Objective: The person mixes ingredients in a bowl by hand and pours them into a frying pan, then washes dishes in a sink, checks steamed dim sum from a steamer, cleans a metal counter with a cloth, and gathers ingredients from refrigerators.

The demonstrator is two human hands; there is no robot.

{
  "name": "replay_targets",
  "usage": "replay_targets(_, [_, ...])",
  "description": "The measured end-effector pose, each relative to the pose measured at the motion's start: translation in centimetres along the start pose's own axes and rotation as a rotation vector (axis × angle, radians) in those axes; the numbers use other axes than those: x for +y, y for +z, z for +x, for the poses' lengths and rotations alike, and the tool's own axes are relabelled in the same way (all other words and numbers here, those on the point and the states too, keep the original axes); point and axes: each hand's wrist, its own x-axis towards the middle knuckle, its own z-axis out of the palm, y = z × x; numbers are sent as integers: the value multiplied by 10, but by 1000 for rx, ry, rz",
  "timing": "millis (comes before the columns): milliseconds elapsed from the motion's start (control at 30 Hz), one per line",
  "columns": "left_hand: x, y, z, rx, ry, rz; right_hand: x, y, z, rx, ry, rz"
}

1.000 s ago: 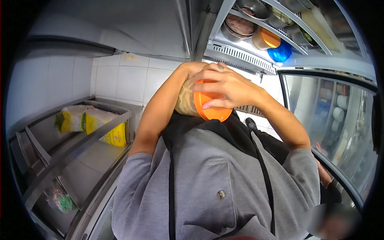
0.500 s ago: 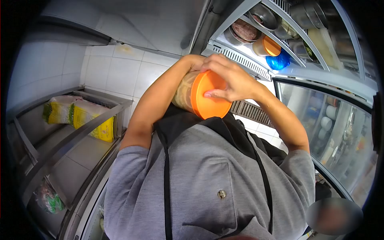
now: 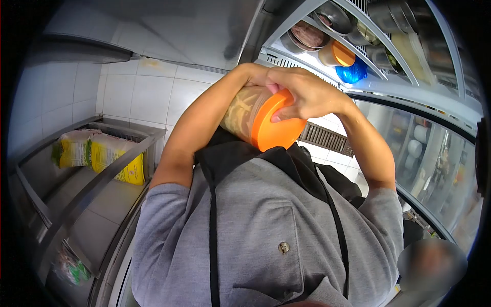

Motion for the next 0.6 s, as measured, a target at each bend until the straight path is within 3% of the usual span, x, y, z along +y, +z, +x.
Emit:
replay_targets(67, [4, 0, 4, -19, -23, 5, -2, -9, 1, -159, 41, 55])
replay_targets(167, [9, 0, 8, -37, -60, 8, 3, -5, -5, -125, -62, 179])
replay_targets(333, [-5, -12, 17, 68, -132, -50, 4, -30, -34, -144, -47, 232])
replay_targets(400, [-14, -28, 18, -68, -110, 111, -1, -68, -60, 57, -122, 194])
replay_targets(467, [-9, -21, 9, -54, -99, 104, 14, -90, -79, 339, 186, 80])
replay_targets(533, [-4, 0, 5, 153, 295, -198, 54, -86, -69, 373, 240, -4])
replay_targets(600, [7, 10, 4, 172, 308, -215, 89, -63, -58, 398, 303, -95])
